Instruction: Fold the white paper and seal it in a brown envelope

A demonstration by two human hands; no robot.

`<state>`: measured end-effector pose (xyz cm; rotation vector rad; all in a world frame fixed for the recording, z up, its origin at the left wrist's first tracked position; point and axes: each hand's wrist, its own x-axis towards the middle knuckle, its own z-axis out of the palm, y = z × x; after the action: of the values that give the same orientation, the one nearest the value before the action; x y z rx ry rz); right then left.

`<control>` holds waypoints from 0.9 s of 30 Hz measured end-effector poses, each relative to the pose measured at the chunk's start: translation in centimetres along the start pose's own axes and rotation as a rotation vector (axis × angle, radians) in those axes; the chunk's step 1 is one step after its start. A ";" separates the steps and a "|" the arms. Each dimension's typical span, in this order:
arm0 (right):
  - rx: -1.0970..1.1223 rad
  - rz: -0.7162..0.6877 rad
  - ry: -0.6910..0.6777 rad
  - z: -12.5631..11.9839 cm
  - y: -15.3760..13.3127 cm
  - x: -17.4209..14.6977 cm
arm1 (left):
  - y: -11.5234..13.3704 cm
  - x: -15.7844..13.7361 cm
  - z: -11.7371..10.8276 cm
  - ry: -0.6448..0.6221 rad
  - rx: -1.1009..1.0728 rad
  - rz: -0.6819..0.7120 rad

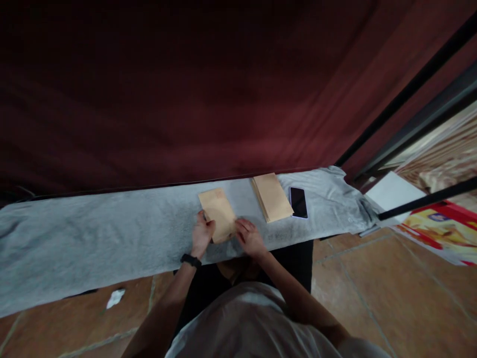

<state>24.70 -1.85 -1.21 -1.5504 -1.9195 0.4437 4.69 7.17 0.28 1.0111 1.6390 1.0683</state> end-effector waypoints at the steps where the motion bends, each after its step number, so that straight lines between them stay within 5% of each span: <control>1: -0.046 -0.064 -0.020 0.2 0.2 -0.1 | 0.1 -0.2 -0.1 0.020 0.100 0.094; 5: -0.143 -0.121 -0.043 1.1 0.7 -0.4 | 0.2 -0.8 1.3 -0.068 0.422 0.577; 8: -0.154 -0.119 -0.039 1.3 0.6 -0.5 | 0.0 0.0 3.4 -0.213 0.466 0.704; 18: -0.136 -0.125 -0.051 0.9 0.2 -0.5 | 1.3 7.6 5.5 -0.329 0.721 0.697; 23: -0.100 -0.123 -0.043 0.8 0.3 -0.6 | 0.6 5.5 5.0 -0.392 0.625 0.675; 27: -0.091 -0.141 -0.029 1.0 0.7 -0.7 | 0.2 1.6 3.8 -0.483 0.317 0.520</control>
<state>24.60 -2.20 -2.57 -1.4597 -2.0817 0.3235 7.93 9.53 -0.73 1.8169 1.1896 0.7985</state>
